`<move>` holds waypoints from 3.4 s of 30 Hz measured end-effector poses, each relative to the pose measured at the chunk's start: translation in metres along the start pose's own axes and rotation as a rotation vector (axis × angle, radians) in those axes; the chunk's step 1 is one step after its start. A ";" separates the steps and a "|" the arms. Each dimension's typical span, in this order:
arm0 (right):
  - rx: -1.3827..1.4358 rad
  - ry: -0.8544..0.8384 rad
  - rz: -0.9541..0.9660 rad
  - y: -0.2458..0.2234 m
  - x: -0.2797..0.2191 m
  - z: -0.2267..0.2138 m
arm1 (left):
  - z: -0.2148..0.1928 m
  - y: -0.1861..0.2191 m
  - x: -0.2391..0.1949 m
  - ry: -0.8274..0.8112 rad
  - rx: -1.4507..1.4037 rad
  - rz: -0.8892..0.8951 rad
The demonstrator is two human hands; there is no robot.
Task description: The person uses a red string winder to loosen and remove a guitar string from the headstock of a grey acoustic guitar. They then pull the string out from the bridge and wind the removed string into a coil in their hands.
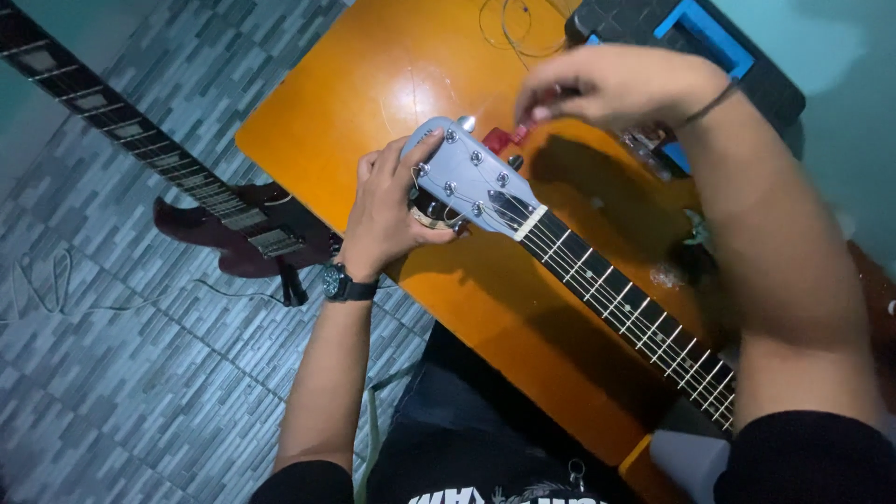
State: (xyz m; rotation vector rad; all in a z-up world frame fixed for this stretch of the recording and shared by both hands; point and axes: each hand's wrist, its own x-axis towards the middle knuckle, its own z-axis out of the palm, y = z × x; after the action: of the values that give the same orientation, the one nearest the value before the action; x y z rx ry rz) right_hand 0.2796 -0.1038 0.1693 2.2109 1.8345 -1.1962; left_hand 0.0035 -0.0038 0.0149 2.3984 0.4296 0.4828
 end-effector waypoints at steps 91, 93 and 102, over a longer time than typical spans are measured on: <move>-0.152 -0.143 0.126 0.012 0.022 0.014 | -0.002 -0.004 -0.005 0.029 0.030 0.050; -0.042 0.042 -0.273 0.030 0.022 0.005 | -0.003 -0.002 -0.004 0.028 0.049 0.044; -0.114 -0.123 0.105 0.009 0.036 0.030 | 0.001 -0.008 -0.005 0.033 0.048 0.056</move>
State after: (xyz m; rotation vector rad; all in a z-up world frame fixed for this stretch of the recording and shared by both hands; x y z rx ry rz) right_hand 0.2715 -0.0905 0.1242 2.0948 1.6741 -1.1498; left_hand -0.0018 -0.0006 0.0078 2.4565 0.3940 0.5438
